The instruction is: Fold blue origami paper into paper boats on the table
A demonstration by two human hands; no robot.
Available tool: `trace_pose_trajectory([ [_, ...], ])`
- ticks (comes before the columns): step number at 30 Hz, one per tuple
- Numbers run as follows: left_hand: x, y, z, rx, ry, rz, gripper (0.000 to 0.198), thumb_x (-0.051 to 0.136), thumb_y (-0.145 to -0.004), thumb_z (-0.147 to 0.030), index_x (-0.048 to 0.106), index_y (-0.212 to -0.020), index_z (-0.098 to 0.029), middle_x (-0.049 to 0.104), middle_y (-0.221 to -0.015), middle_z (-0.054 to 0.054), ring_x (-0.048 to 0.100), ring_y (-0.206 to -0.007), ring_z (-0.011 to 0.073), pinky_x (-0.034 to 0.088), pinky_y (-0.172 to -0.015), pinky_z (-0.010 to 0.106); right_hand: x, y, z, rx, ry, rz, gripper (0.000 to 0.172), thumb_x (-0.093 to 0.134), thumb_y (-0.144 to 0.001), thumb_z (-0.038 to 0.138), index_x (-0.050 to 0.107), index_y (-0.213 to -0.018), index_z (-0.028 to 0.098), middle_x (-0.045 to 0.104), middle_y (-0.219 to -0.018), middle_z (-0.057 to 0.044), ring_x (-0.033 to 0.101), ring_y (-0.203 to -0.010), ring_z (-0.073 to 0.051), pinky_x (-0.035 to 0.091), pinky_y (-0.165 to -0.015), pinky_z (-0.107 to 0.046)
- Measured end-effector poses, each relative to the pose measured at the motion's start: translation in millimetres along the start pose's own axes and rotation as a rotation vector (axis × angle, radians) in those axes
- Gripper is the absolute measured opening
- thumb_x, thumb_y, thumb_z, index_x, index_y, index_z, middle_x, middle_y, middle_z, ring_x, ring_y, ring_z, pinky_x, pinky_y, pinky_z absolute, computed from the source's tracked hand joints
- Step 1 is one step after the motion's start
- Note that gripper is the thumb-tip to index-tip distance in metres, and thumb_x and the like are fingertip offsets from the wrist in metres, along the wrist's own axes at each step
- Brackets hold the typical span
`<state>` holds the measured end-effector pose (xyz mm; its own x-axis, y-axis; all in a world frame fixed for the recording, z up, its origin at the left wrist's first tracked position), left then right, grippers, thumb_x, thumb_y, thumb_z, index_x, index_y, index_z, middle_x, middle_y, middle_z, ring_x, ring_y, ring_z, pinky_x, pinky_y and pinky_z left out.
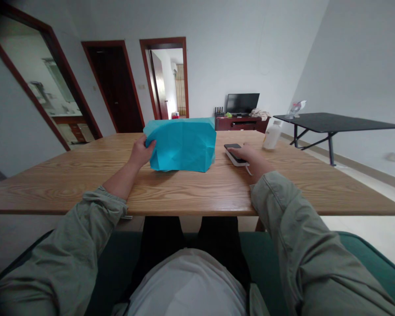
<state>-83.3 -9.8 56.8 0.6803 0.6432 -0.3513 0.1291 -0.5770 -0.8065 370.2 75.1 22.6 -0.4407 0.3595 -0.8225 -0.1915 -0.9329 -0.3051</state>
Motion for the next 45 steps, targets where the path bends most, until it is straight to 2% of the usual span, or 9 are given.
trace_pose_trajectory([
  [5, 2.8, -0.9, 2.1, -0.004, 0.066, 0.0, 0.011, 0.061, -0.078, -0.029, 0.058, -0.076, -0.019, 0.053, -0.066, 0.0, 0.052, -0.065, 0.0162, 0.048, -0.067, 0.03, -25.6, 14.3, 67.8, -0.345, -0.291, -0.299, 0.075, 0.056, -0.083, 0.062, 0.045, -0.141, 0.015, 0.048, -0.144, -0.017, 0.044, -0.134, -0.031, 0.035, -0.111, -0.044],
  [11, 9.2, 0.2, 8.4, -0.072, 0.187, -0.011, 0.006, 0.06, -0.071, -0.02, 0.06, -0.077, -0.019, 0.057, -0.07, -0.001, 0.055, -0.069, 0.0161, 0.048, -0.069, 0.029, 20.8, 38.7, 119.0, -0.453, -0.751, -0.018, 0.095, 0.07, -0.07, 0.066, 0.031, -0.149, 0.028, 0.046, -0.146, -0.013, 0.049, -0.129, -0.032, 0.046, -0.102, -0.048],
  [17, 11.3, 0.7, 22.0, -0.123, 0.222, -0.029, 0.01, 0.061, -0.071, -0.017, 0.06, -0.08, -0.019, 0.058, -0.072, -0.001, 0.057, -0.07, 0.016, 0.05, -0.07, 0.03, 34.4, 35.4, 98.8, -0.3, -0.812, -0.031, 0.09, 0.072, -0.068, 0.046, 0.034, -0.147, 0.024, 0.056, -0.134, -0.013, 0.063, -0.104, -0.026, 0.055, -0.089, -0.042],
  [22, 12.6, 1.9, 22.0, -0.116, 0.261, -0.023, 0.028, 0.065, -0.069, -0.016, 0.061, -0.097, -0.017, 0.061, -0.079, 0.001, 0.06, -0.074, 0.0177, 0.053, -0.076, 0.034, 32.1, 36.9, 92.8, -0.314, -0.82, -0.046, 0.042, 0.065, -0.07, 0.041, 0.065, -0.103, 0.015, 0.07, -0.088, -0.004, 0.064, -0.082, -0.021, 0.054, -0.076, -0.034],
  [25, 10.5, 2.2, 16.9, -0.09, 0.303, -0.043, 0.054, 0.066, -0.067, -0.014, 0.056, -0.12, -0.017, 0.065, -0.101, 0.005, 0.063, -0.089, 0.0202, 0.053, -0.087, 0.038, 35.4, 40.7, 94.8, -0.308, -0.884, 0.006, 0.034, 0.066, -0.069, 0.04, 0.068, -0.09, 0.013, 0.071, -0.083, -0.003, 0.064, -0.079, -0.02, 0.053, -0.072, -0.032],
  [29, 9.4, 0.9, 19.7, -0.098, 0.43, -0.067, 0.086, 0.071, -0.064, -0.014, 0.038, -0.142, -0.024, 0.052, -0.138, 0.009, 0.059, -0.115, 0.0233, 0.047, -0.103, 0.04, 42.0, 53.0, 98.7, -0.224, -0.96, 0.141, 0.041, 0.073, -0.069, 0.039, 0.07, -0.099, 0.011, 0.074, -0.099, -0.009, 0.067, -0.087, -0.022, 0.055, -0.077, -0.034],
  [36, 40.7, 13.3, 43.3, -0.417, 0.595, 0.237, 0.066, 0.083, -0.058, -0.038, 0.064, -0.114, -0.009, 0.069, -0.114, 0.016, 0.066, -0.105, 0.0321, 0.053, -0.094, 0.048, 39.0, 67.6, 103.2, -0.228, -0.761, 0.139, 0.041, 0.074, -0.075, 0.032, 0.068, -0.11, 0.011, 0.072, -0.115, -0.013, 0.067, -0.099, -0.025, 0.055, -0.085, -0.037],
  [41, 42.2, 17.5, 45.8, -0.487, 0.596, 0.239, 0.06, 0.084, -0.058, -0.043, 0.068, -0.107, -0.011, 0.071, -0.114, 0.017, 0.067, -0.103, 0.0318, 0.053, -0.094, 0.047, 45.8, 46.1, 85.7, -0.171, -0.674, 0.053, 0.038, 0.066, -0.08, 0.04, 0.071, -0.104, 0.01, 0.075, -0.102, -0.01, 0.068, -0.092, -0.025, 0.054, -0.076, -0.033],
  [45, 45.7, 17.8, 44.9, -0.521, 0.625, 0.254, 0.059, 0.083, -0.062, -0.043, 0.068, -0.109, -0.012, 0.071, -0.115, 0.016, 0.068, -0.104, 0.0304, 0.054, -0.094, 0.045, 36.6, 39.6, 86.9, -0.255, -0.514, -0.024, 0.036, 0.061, -0.082, 0.042, 0.072, -0.1, 0.012, 0.075, -0.097, -0.008, 0.068, -0.089, -0.025, 0.051, -0.077, -0.033],
])
Point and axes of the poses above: each hand's wrist, its own y-axis away from the middle knuckle, its own x-axis out of the palm, z = x × y, the point moved 8 cm from there along -y, towards the middle knuckle
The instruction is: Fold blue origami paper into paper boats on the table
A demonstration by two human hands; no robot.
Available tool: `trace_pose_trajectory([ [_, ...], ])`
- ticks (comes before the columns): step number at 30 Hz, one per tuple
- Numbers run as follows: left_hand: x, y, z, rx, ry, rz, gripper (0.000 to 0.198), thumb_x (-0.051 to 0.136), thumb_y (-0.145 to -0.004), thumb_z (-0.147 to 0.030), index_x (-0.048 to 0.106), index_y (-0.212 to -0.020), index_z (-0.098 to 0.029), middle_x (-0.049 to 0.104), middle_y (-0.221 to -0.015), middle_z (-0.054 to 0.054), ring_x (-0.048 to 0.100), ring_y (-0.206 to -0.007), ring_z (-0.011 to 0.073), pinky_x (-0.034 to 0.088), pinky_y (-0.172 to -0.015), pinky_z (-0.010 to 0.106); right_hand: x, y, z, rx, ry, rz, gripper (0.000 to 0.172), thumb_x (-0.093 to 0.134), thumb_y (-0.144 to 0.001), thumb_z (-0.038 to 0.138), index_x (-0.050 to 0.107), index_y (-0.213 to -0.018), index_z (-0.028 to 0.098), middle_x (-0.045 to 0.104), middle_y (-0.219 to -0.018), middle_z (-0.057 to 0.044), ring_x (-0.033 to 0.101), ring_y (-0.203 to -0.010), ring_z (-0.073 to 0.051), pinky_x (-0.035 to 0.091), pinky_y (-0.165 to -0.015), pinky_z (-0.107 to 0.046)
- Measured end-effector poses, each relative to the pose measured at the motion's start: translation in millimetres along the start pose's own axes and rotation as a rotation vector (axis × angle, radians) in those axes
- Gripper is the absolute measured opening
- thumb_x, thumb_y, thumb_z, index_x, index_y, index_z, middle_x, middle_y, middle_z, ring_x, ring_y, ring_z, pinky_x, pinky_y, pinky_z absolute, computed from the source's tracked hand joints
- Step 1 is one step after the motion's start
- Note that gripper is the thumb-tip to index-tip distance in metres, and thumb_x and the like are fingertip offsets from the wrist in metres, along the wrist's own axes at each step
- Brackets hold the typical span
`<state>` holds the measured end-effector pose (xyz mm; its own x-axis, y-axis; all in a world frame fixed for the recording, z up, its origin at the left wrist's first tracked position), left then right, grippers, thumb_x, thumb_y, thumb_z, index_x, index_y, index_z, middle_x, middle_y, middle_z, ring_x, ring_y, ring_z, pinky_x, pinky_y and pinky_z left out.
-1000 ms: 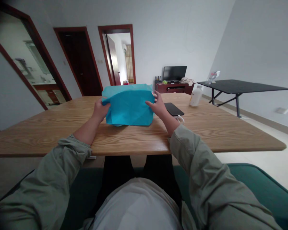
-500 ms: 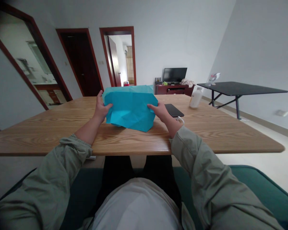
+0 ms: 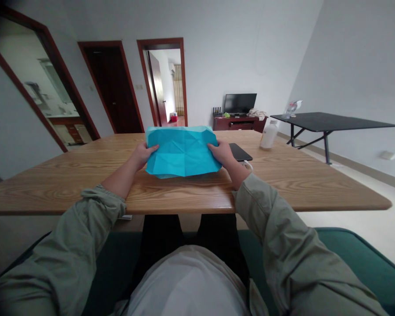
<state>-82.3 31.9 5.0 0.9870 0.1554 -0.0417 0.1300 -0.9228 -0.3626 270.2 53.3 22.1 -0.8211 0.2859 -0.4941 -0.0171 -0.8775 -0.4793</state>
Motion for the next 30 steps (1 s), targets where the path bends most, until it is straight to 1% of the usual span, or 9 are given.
trace_pose_trajectory([
  [4, 10.5, 2.1, 3.7, -0.068, 0.064, 0.095, 0.059, 0.083, -0.063, -0.041, 0.066, -0.111, -0.012, 0.071, -0.117, 0.015, 0.068, -0.103, 0.0294, 0.054, -0.094, 0.046, -7.2, 1.9, 12.8, -0.073, 0.293, -0.033, 0.038, 0.055, -0.085, 0.041, 0.07, -0.106, 0.013, 0.073, -0.101, -0.012, 0.066, -0.093, -0.027, 0.049, -0.084, -0.036],
  [7, 16.9, 5.9, 11.2, -0.155, 0.003, 0.164, 0.059, 0.084, -0.06, -0.038, 0.066, -0.11, -0.013, 0.071, -0.115, 0.015, 0.068, -0.103, 0.0298, 0.054, -0.094, 0.046, -8.0, 7.9, 18.7, -0.073, 0.493, -0.032, 0.062, 0.059, -0.081, 0.037, 0.05, -0.139, 0.016, 0.065, -0.121, -0.017, 0.061, -0.106, -0.032, 0.047, -0.09, -0.042],
  [10, 22.4, 9.0, 20.5, -0.228, -0.098, 0.242, 0.062, 0.085, -0.057, -0.035, 0.065, -0.112, -0.015, 0.071, -0.115, 0.013, 0.068, -0.104, 0.0307, 0.054, -0.093, 0.046, -1.0, 19.9, 39.6, -0.16, 0.682, -0.033, 0.077, 0.06, -0.081, 0.037, 0.032, -0.151, 0.019, 0.05, -0.142, -0.02, 0.049, -0.123, -0.039, 0.041, -0.098, -0.054],
  [14, 27.6, 5.7, 26.1, -0.201, -0.264, 0.294, 0.063, 0.085, -0.055, -0.036, 0.066, -0.111, -0.016, 0.071, -0.114, 0.012, 0.066, -0.108, 0.0324, 0.053, -0.093, 0.045, 27.3, 44.1, 91.7, -0.378, 0.766, -0.047, 0.053, 0.047, -0.09, 0.031, 0.047, -0.142, 0.019, 0.035, -0.155, -0.015, 0.026, -0.142, -0.039, 0.017, -0.112, -0.065],
  [17, 33.5, 1.3, 27.3, -0.158, -0.327, 0.302, 0.064, 0.085, -0.053, -0.04, 0.067, -0.11, -0.015, 0.072, -0.113, 0.012, 0.065, -0.108, 0.0326, 0.052, -0.094, 0.045, 67.4, 60.2, 117.2, -0.492, 0.724, 0.118, 0.043, 0.041, -0.093, 0.032, 0.057, -0.131, 0.018, 0.043, -0.151, -0.014, 0.034, -0.139, -0.033, 0.017, -0.115, -0.059],
  [20, 42.8, 1.1, 30.6, -0.162, -0.342, 0.339, 0.067, 0.086, -0.051, -0.044, 0.067, -0.108, -0.014, 0.072, -0.11, 0.012, 0.066, -0.105, 0.0323, 0.052, -0.093, 0.046, 105.4, 64.6, 106.4, -0.393, 0.695, 0.372, 0.044, 0.04, -0.093, 0.04, 0.064, -0.12, 0.016, 0.06, -0.131, -0.017, 0.052, -0.124, -0.034, 0.029, -0.11, -0.057],
  [23, 46.7, 3.4, 33.6, -0.181, -0.329, 0.346, 0.069, 0.088, -0.047, -0.045, 0.067, -0.106, -0.015, 0.073, -0.109, 0.012, 0.067, -0.103, 0.0319, 0.052, -0.093, 0.046, 127.2, 62.9, 77.2, -0.233, 0.635, 0.56, 0.057, 0.035, -0.093, 0.051, 0.057, -0.132, 0.016, 0.056, -0.138, -0.018, 0.052, -0.126, -0.035, 0.039, -0.103, -0.052],
  [26, 42.5, 3.8, 36.2, -0.189, -0.341, 0.347, 0.069, 0.088, -0.046, -0.043, 0.068, -0.106, -0.017, 0.073, -0.11, 0.011, 0.067, -0.104, 0.032, 0.052, -0.093, 0.045, 133.4, 60.4, 49.4, -0.128, 0.614, 0.669, 0.071, 0.03, -0.092, 0.063, 0.041, -0.149, 0.022, 0.04, -0.153, -0.015, 0.041, -0.137, -0.036, 0.031, -0.111, -0.052],
  [30, 29.9, -3.0, 40.0, -0.139, -0.438, 0.365, 0.063, 0.086, -0.05, -0.041, 0.068, -0.106, -0.018, 0.072, -0.113, 0.011, 0.066, -0.106, 0.0317, 0.05, -0.096, 0.044, 123.8, 52.5, 25.4, -0.077, 0.659, 0.672, 0.074, 0.022, -0.093, 0.067, 0.027, -0.155, 0.027, 0.02, -0.163, -0.011, 0.017, -0.148, -0.039, 0.013, -0.115, -0.061],
])
Point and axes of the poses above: each hand's wrist, its own y-axis away from the middle knuckle, its own x-axis out of the palm, z = x × y, the point moved 8 cm from there along -y, towards the middle knuckle
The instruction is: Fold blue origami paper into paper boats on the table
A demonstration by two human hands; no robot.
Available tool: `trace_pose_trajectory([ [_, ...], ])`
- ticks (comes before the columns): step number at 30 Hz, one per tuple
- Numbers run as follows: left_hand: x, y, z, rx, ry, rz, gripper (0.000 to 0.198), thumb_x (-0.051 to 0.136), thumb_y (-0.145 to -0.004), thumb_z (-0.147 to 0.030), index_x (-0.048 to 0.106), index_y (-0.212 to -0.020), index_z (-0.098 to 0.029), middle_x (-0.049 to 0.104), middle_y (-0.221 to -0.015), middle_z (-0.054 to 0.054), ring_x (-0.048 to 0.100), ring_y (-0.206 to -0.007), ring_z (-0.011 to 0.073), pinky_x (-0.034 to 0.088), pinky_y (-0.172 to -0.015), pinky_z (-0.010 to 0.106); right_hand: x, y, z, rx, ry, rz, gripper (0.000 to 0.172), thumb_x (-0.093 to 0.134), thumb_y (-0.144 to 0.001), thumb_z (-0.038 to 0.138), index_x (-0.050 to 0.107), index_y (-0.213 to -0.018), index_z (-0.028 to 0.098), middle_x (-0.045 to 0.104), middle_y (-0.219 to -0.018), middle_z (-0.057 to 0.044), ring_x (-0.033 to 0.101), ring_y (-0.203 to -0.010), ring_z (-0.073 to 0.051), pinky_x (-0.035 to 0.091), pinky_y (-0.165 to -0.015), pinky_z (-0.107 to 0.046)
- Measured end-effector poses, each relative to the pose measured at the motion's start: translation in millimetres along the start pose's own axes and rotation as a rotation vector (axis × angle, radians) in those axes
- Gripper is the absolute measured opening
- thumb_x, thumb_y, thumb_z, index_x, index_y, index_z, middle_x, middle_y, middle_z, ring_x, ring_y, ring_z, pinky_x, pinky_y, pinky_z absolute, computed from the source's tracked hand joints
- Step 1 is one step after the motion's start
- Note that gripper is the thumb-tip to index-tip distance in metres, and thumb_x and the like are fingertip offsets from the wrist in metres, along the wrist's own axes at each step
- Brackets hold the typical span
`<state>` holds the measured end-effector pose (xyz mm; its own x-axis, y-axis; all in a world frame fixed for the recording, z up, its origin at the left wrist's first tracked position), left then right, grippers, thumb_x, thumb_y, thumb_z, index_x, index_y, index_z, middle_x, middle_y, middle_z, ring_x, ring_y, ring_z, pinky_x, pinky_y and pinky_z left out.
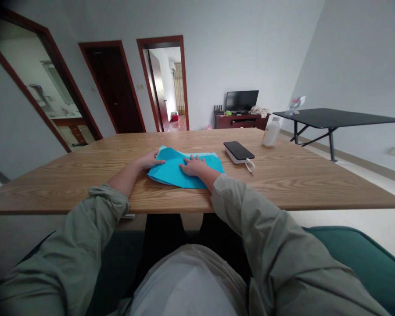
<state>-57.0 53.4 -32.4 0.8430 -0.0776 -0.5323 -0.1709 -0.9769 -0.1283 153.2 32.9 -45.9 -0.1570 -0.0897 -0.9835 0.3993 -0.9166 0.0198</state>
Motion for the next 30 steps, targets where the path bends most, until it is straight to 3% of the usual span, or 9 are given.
trace_pose_trajectory([
  [6, -18.0, -1.9, 15.1, -0.01, -0.12, -0.023, 0.071, 0.083, -0.055, -0.037, 0.063, -0.119, -0.017, 0.067, -0.123, 0.013, 0.063, -0.112, 0.0308, 0.047, -0.101, 0.041, 0.8, -5.1, -39.6, 0.066, 0.06, -0.022, 0.078, 0.02, -0.091, 0.072, 0.024, -0.156, 0.029, 0.018, -0.164, -0.012, 0.014, -0.149, -0.039, 0.009, -0.115, -0.062],
  [9, -33.1, 6.5, 1.9, -0.014, -0.237, -0.165, 0.09, 0.085, -0.052, -0.026, 0.053, -0.135, -0.02, 0.059, -0.136, 0.015, 0.055, -0.124, 0.0341, 0.04, -0.108, 0.043, 0.7, -6.1, -48.1, 0.083, 0.069, -0.037, 0.078, 0.02, -0.091, 0.071, 0.024, -0.156, 0.029, 0.019, -0.163, -0.013, 0.016, -0.148, -0.04, 0.009, -0.114, -0.064],
  [11, -33.8, 14.0, -21.1, 0.011, -0.4, -0.262, 0.096, 0.082, -0.056, -0.023, 0.043, -0.144, -0.022, 0.05, -0.145, 0.017, 0.046, -0.134, 0.0371, 0.031, -0.113, 0.048, 0.1, -6.1, -48.5, 0.095, 0.067, -0.038, 0.078, 0.019, -0.091, 0.072, 0.024, -0.156, 0.028, 0.019, -0.163, -0.015, 0.016, -0.148, -0.041, 0.009, -0.114, -0.064],
  [13, -16.3, 20.2, -53.0, 0.096, -0.533, -0.3, 0.083, 0.074, -0.07, -0.029, 0.041, -0.146, -0.023, 0.041, -0.152, 0.017, 0.037, -0.14, 0.0391, 0.021, -0.117, 0.054, -0.8, -6.3, -47.1, 0.106, 0.061, -0.038, 0.079, 0.019, -0.091, 0.072, 0.024, -0.156, 0.028, 0.019, -0.163, -0.016, 0.016, -0.148, -0.041, 0.009, -0.114, -0.065],
  [16, 46.2, 22.0, -86.2, 0.186, -0.612, -0.1, 0.068, 0.06, -0.084, -0.041, 0.041, -0.147, -0.026, 0.038, -0.156, 0.013, 0.031, -0.144, 0.0391, 0.007, -0.118, 0.061, -1.3, -7.6, -46.2, 0.118, 0.058, -0.039, 0.079, 0.021, -0.091, 0.072, 0.025, -0.156, 0.028, 0.02, -0.162, -0.016, 0.016, -0.148, -0.042, 0.009, -0.113, -0.065],
  [19, 108.2, 21.6, -85.4, 0.136, -0.674, 0.207, 0.067, 0.049, -0.089, -0.052, 0.035, -0.151, -0.03, 0.023, -0.162, 0.009, 0.016, -0.149, 0.0414, -0.001, -0.113, 0.07, 1.3, -10.1, -48.5, 0.112, 0.063, -0.024, 0.077, 0.021, -0.092, 0.07, 0.023, -0.157, 0.028, 0.019, -0.163, -0.015, 0.016, -0.148, -0.04, 0.009, -0.114, -0.064],
  [21, 123.0, 20.2, -73.4, 0.058, -0.68, 0.3, 0.07, 0.044, -0.09, -0.058, 0.029, -0.153, -0.032, 0.018, -0.163, 0.008, 0.012, -0.149, 0.0432, 0.0, -0.11, 0.074, 2.7, -11.8, -51.2, 0.105, 0.064, -0.016, 0.077, 0.02, -0.092, 0.07, 0.022, -0.157, 0.028, 0.019, -0.163, -0.015, 0.015, -0.148, -0.039, 0.009, -0.115, -0.062],
  [24, 110.6, 15.8, -56.0, 0.005, -0.659, 0.295, 0.072, 0.044, -0.087, -0.065, 0.034, -0.151, -0.034, 0.018, -0.163, 0.007, 0.011, -0.149, 0.0434, 0.001, -0.111, 0.074, 1.6, -14.3, -53.3, 0.077, 0.064, -0.018, 0.077, 0.022, -0.092, 0.071, 0.023, -0.156, 0.029, 0.019, -0.163, -0.013, 0.016, -0.149, -0.039, 0.01, -0.116, -0.06],
  [30, 52.2, 5.6, -24.4, -0.129, -0.624, 0.172, 0.084, 0.056, -0.074, -0.073, 0.045, -0.146, -0.031, 0.019, -0.162, 0.012, 0.01, -0.148, 0.0447, 0.006, -0.114, 0.067, -1.7, -18.9, -56.3, 0.036, 0.053, 0.0, 0.072, 0.026, -0.093, 0.067, 0.027, -0.155, 0.031, 0.02, -0.163, -0.012, 0.018, -0.148, -0.038, 0.01, -0.117, -0.058],
])
Point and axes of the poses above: each hand's wrist, its own y-axis away from the middle knuckle, its own x-axis out of the palm, z = x × y, the point moved 8 cm from there along -y, towards the middle knuckle
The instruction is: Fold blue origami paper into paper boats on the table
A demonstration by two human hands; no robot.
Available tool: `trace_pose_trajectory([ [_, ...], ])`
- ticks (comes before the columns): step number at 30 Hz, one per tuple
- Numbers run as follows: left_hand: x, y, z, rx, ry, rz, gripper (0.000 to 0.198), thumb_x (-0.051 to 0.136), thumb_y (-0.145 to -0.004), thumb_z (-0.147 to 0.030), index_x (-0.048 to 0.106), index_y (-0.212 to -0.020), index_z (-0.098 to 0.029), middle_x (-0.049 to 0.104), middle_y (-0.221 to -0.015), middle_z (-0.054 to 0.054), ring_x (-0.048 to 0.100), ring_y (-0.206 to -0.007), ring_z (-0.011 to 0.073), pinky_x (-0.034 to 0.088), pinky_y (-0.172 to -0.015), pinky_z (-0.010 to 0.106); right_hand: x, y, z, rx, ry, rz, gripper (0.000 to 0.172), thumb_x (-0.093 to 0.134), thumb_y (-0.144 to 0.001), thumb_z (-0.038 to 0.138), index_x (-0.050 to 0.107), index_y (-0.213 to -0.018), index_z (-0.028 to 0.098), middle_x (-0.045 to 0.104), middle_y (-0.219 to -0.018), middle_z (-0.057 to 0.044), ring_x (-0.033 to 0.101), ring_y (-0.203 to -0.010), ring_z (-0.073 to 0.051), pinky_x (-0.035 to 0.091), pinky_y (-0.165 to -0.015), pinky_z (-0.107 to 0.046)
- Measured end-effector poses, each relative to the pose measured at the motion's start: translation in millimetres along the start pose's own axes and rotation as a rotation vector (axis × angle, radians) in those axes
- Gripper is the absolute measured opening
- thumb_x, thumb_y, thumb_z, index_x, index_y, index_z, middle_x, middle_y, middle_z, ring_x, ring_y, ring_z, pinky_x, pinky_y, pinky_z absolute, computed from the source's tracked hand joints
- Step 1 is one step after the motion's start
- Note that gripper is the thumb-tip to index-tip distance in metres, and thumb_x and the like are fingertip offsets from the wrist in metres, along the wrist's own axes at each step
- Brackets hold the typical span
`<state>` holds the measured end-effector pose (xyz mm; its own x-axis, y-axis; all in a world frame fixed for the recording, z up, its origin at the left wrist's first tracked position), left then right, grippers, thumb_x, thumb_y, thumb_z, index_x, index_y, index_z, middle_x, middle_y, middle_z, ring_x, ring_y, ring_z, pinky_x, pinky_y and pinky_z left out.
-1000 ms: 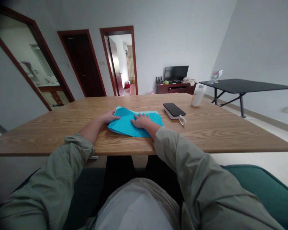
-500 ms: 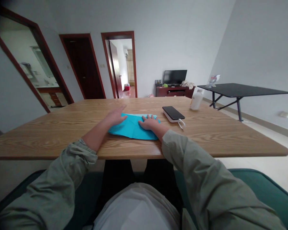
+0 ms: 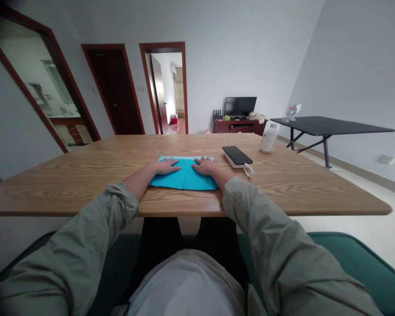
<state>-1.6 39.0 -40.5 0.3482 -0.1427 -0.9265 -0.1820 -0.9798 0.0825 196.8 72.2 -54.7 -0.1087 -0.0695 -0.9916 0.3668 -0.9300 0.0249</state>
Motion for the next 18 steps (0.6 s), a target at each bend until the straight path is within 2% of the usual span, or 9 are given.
trace_pose_trajectory([
  [2, -5.5, -1.8, 14.5, -0.012, 0.019, 0.001, 0.091, 0.061, -0.068, -0.074, 0.046, -0.145, -0.029, 0.018, -0.162, 0.013, 0.006, -0.149, 0.0436, 0.007, -0.116, 0.064, -0.1, -1.5, -5.7, 0.022, 0.0, -0.006, 0.072, 0.026, -0.093, 0.067, 0.027, -0.155, 0.031, 0.021, -0.163, -0.012, 0.019, -0.148, -0.037, 0.011, -0.117, -0.057],
  [4, -10.2, -2.6, 28.4, -0.008, 0.083, -0.014, 0.093, 0.07, -0.06, -0.071, 0.052, -0.14, -0.028, 0.022, -0.161, 0.014, 0.011, -0.148, 0.043, 0.014, -0.117, 0.059, -0.3, -2.4, -13.3, 0.054, -0.007, -0.022, 0.072, 0.027, -0.093, 0.067, 0.027, -0.155, 0.031, 0.022, -0.162, -0.013, 0.019, -0.148, -0.038, 0.012, -0.117, -0.057],
  [6, -15.4, -2.8, 41.6, 0.004, 0.166, -0.054, 0.092, 0.078, -0.053, -0.065, 0.059, -0.133, -0.025, 0.031, -0.157, 0.016, 0.025, -0.145, 0.0426, 0.023, -0.116, 0.053, -1.1, -2.1, -21.2, 0.086, -0.021, -0.032, 0.072, 0.029, -0.093, 0.067, 0.029, -0.155, 0.03, 0.023, -0.162, -0.014, 0.021, -0.147, -0.038, 0.015, -0.116, -0.057],
  [9, -22.0, -3.1, 57.7, -0.005, 0.268, -0.132, 0.089, 0.082, -0.049, -0.059, 0.061, -0.128, -0.022, 0.045, -0.149, 0.018, 0.045, -0.135, 0.0402, 0.033, -0.111, 0.047, -4.0, 0.7, -29.9, 0.118, -0.058, -0.027, 0.072, 0.035, -0.092, 0.064, 0.034, -0.153, 0.025, 0.026, -0.16, -0.016, 0.031, -0.144, -0.037, 0.025, -0.114, -0.051],
  [14, -29.4, -4.5, 63.4, -0.033, 0.319, -0.226, 0.081, 0.084, -0.048, -0.047, 0.062, -0.122, -0.022, 0.055, -0.142, 0.016, 0.054, -0.127, 0.0364, 0.04, -0.106, 0.04, -25.3, 9.2, -34.5, 0.122, -0.131, -0.148, 0.07, 0.045, -0.091, 0.05, 0.041, -0.148, 0.011, 0.042, -0.152, -0.018, 0.046, -0.135, -0.032, 0.036, -0.109, -0.039],
  [18, -37.4, -8.3, 70.3, -0.065, 0.325, -0.32, 0.076, 0.086, -0.047, -0.038, 0.064, -0.118, -0.023, 0.062, -0.133, 0.015, 0.061, -0.117, 0.0342, 0.044, -0.099, 0.038, -39.5, 16.0, -39.3, 0.166, -0.151, -0.245, 0.066, 0.05, -0.086, 0.044, 0.048, -0.143, 0.01, 0.054, -0.142, -0.019, 0.054, -0.127, -0.032, 0.041, -0.104, -0.037],
])
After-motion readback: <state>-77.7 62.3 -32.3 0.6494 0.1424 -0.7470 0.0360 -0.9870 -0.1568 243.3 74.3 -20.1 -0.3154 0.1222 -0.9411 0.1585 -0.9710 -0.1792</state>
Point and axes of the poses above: each hand's wrist, its own y-axis away from the middle knuckle, its own x-axis out of the palm, z = x × y, the point moved 8 cm from there along -y, towards the middle knuckle
